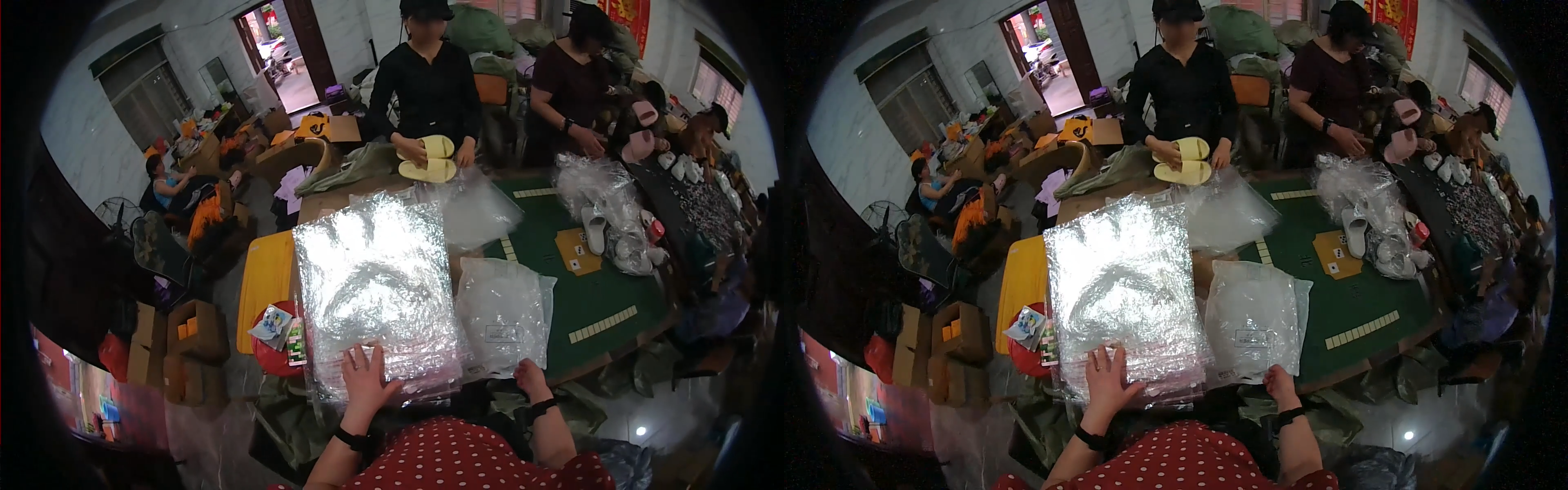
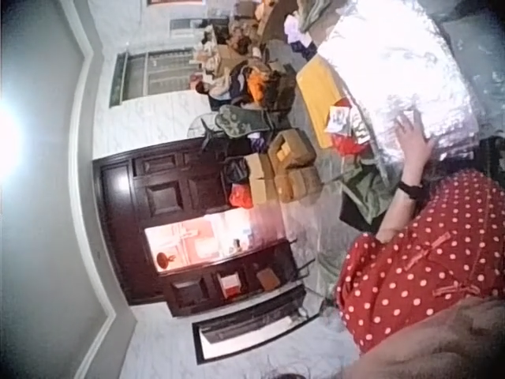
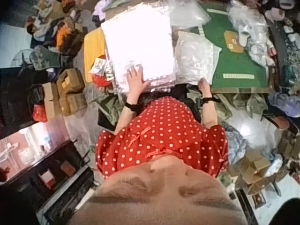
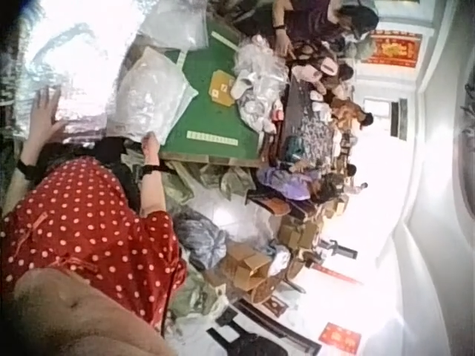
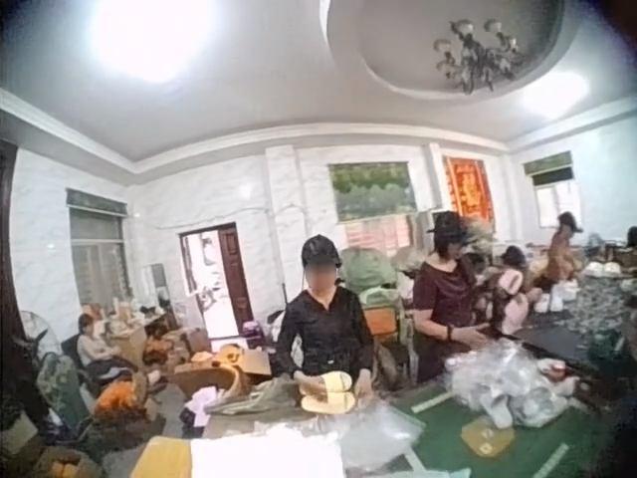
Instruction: The recorder is bagging and organizing various pairs of slippers at a packing station.
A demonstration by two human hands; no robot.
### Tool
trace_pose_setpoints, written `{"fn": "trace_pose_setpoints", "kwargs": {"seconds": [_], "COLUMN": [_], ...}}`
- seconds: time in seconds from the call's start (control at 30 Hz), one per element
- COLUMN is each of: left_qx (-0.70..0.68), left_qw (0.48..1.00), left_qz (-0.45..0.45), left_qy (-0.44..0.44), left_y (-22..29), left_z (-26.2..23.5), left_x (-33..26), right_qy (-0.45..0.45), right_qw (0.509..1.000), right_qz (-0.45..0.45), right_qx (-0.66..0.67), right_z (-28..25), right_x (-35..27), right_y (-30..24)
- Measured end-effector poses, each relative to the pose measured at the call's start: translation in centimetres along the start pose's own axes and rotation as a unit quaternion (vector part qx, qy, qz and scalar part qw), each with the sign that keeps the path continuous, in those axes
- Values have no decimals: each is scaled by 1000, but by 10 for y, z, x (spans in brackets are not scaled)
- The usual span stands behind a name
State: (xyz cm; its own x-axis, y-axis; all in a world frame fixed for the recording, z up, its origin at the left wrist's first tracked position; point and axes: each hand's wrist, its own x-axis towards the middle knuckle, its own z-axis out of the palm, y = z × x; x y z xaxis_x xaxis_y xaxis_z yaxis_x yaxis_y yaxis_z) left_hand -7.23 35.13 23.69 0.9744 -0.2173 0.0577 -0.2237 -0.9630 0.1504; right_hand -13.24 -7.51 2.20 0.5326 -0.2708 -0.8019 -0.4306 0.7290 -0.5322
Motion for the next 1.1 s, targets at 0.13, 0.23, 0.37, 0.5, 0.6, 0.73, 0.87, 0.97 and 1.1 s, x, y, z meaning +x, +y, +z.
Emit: {"fn": "trace_pose_setpoints", "kwargs": {"seconds": [0.13, 0.23, 0.37, 0.5, 0.6, 0.73, 0.87, 0.97, 1.1], "left_qx": [-1, 5, -146, -175, -174, -339, -241, -200, -162], "left_qw": [1000, 1000, 989, 968, 954, 924, 961, 974, 983], "left_qz": [-11, 19, 21, -106, -192, -146, -94, -80, -53], "left_qy": [-20, -11, 29, 144, 151, 101, 94, 76, 74], "left_y": [-3, -11, -33, -66, -98, -144, -121, -123, -118], "left_z": [-2, -13, -33, -52, -37, 6, -31, -37, -53], "left_x": [-1, -2, 8, 26, 37, 39, 28, 14, 11], "right_qy": [-89, -38, -12, -76, -56, -117, -62, -98, -104], "right_qw": [978, 853, 820, 824, 767, 713, 650, 646, 748], "right_qz": [51, 45, -237, -455, -470, -450, -505, -502, -415], "right_qx": [-183, -519, -521, -328, -434, -524, -564, -567, -508], "right_z": [10, 49, 97, 195, 266, 303, 281, 261, 249], "right_x": [-25, -66, -79, -110, -132, -138, -146, -155, -156], "right_y": [-16, -38, -51, -67, -67, -50, -35, -31, -39]}}
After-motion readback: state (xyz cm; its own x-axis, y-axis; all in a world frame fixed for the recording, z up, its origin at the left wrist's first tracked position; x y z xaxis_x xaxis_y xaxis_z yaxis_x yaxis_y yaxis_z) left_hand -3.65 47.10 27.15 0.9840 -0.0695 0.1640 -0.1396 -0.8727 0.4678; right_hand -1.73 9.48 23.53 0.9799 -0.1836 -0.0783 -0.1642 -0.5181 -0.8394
